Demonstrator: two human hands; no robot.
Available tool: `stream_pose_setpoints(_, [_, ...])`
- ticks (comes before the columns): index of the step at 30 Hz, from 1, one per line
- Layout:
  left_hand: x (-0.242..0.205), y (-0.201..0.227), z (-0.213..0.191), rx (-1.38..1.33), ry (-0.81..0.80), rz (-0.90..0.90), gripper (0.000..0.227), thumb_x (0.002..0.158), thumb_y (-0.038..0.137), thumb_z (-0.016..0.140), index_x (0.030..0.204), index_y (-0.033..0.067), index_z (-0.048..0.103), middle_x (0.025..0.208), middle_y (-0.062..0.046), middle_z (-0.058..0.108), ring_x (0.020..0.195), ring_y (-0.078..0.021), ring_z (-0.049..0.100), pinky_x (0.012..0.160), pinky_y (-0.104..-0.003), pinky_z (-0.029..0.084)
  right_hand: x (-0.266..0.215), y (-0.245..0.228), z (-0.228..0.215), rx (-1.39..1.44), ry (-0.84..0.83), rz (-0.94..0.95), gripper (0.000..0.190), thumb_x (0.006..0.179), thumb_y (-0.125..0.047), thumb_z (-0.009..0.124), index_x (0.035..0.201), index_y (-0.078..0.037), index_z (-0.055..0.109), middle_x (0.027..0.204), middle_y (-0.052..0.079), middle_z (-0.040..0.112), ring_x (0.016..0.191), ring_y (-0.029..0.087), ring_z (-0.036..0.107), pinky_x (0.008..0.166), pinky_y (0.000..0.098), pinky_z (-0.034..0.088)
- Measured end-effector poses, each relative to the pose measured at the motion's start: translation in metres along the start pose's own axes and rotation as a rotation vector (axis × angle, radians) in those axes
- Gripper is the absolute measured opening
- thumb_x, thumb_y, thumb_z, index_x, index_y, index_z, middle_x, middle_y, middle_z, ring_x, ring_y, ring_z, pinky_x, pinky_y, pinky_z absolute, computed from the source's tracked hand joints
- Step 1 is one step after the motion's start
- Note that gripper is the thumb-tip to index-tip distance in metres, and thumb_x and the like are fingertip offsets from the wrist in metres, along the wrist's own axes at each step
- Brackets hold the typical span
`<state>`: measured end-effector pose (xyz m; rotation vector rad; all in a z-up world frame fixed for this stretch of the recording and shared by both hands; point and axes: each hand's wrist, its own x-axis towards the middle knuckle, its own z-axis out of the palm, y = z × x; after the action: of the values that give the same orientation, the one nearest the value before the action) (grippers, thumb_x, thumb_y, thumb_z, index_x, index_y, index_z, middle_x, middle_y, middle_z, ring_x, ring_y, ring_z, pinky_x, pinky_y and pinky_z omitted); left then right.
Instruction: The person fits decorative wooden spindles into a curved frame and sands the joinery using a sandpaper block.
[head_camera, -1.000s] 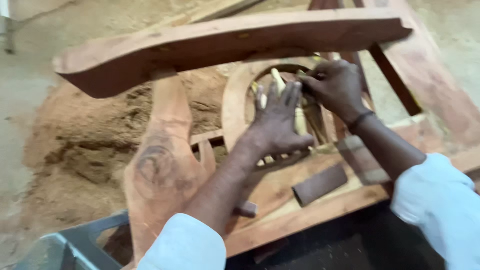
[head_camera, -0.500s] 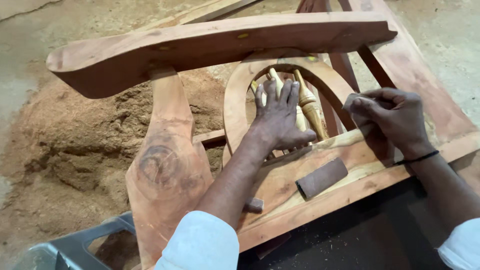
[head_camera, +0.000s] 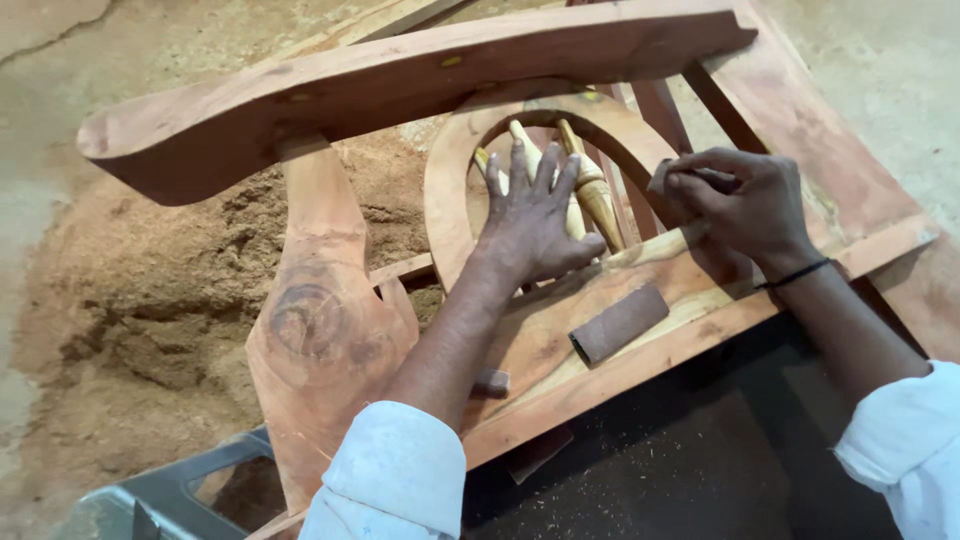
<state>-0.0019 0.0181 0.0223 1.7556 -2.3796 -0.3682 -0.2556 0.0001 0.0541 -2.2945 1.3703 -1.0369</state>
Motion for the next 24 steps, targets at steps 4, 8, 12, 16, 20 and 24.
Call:
stream_pose_setpoints(4, [-0.003, 0.006, -0.003, -0.003, -0.002, -0.036, 0.112, 0.074, 0.072, 0.061, 0.162, 0.0175, 0.019, 0.169, -0.016, 0.012, 0.155, -0.0466, 0.0, 0.121, -0.069, -0.006, 0.002, 0.01, -0.004, -0.033, 0.004, 0.02, 0.019, 0.097, -0.018, 0.083, 0.11, -0.005, 0.08, 0.096, 0.009, 0.079, 0.084, 0.013, 0.075, 0.075, 0.0267, 0.059])
stream_pose_setpoints(8, [-0.006, 0.009, -0.005, 0.018, 0.033, -0.028, 0.112, 0.073, 0.071, 0.063, 0.161, 0.0176, 0.02, 0.168, -0.014, 0.016, 0.155, -0.0458, 0.002, 0.12, -0.068, -0.006, -0.002, 0.009, -0.016, 0.059, -0.051, 0.105, 0.024, 0.088, -0.027, 0.086, 0.103, -0.009, 0.081, 0.091, 0.006, 0.078, 0.08, 0.012, 0.074, 0.071, 0.0283, 0.06])
stream_pose_setpoints(12, [-0.006, 0.008, 0.0, 0.044, 0.117, -0.005, 0.111, 0.073, 0.073, 0.062, 0.161, 0.0182, 0.023, 0.167, -0.014, 0.021, 0.154, -0.0454, 0.005, 0.12, -0.067, -0.005, 0.007, 0.014, -0.018, -0.08, -0.128, 0.178, 0.025, 0.084, -0.033, 0.088, 0.099, -0.014, 0.084, 0.086, 0.003, 0.079, 0.075, 0.012, 0.074, 0.067, 0.0311, 0.059])
stream_pose_setpoints(16, [-0.011, 0.012, 0.008, 0.031, 0.217, -0.006, 0.099, 0.085, 0.079, 0.053, 0.16, 0.0186, 0.031, 0.164, -0.014, 0.03, 0.154, -0.0443, 0.015, 0.123, -0.066, -0.001, 0.046, 0.039, -0.01, -0.162, -0.212, 0.143, 0.027, 0.083, -0.036, 0.091, 0.096, -0.012, 0.084, 0.086, 0.006, 0.078, 0.071, 0.015, 0.072, 0.062, 0.0327, 0.059])
stream_pose_setpoints(20, [-0.008, 0.022, -0.001, 0.02, 0.233, -0.062, 0.096, 0.087, 0.079, 0.048, 0.159, 0.0165, 0.036, 0.159, -0.01, 0.041, 0.145, -0.0384, 0.038, 0.126, -0.065, 0.002, 0.08, 0.06, -0.006, 0.241, -0.29, 0.182, 0.028, 0.087, -0.03, 0.086, 0.096, -0.004, 0.08, 0.084, 0.007, 0.078, 0.074, 0.011, 0.075, 0.067, 0.0266, 0.062])
stream_pose_setpoints(24, [0.003, 0.036, -0.005, 0.029, 0.179, -0.167, 0.098, 0.084, 0.08, 0.048, 0.158, 0.0167, 0.034, 0.152, -0.01, 0.049, 0.13, -0.0367, 0.054, 0.124, -0.066, 0.002, 0.1, 0.068, 0.013, 0.416, -0.244, 0.014, 0.033, 0.088, -0.03, 0.086, 0.107, -0.004, 0.077, 0.094, 0.007, 0.078, 0.082, 0.011, 0.075, 0.074, 0.0255, 0.062])
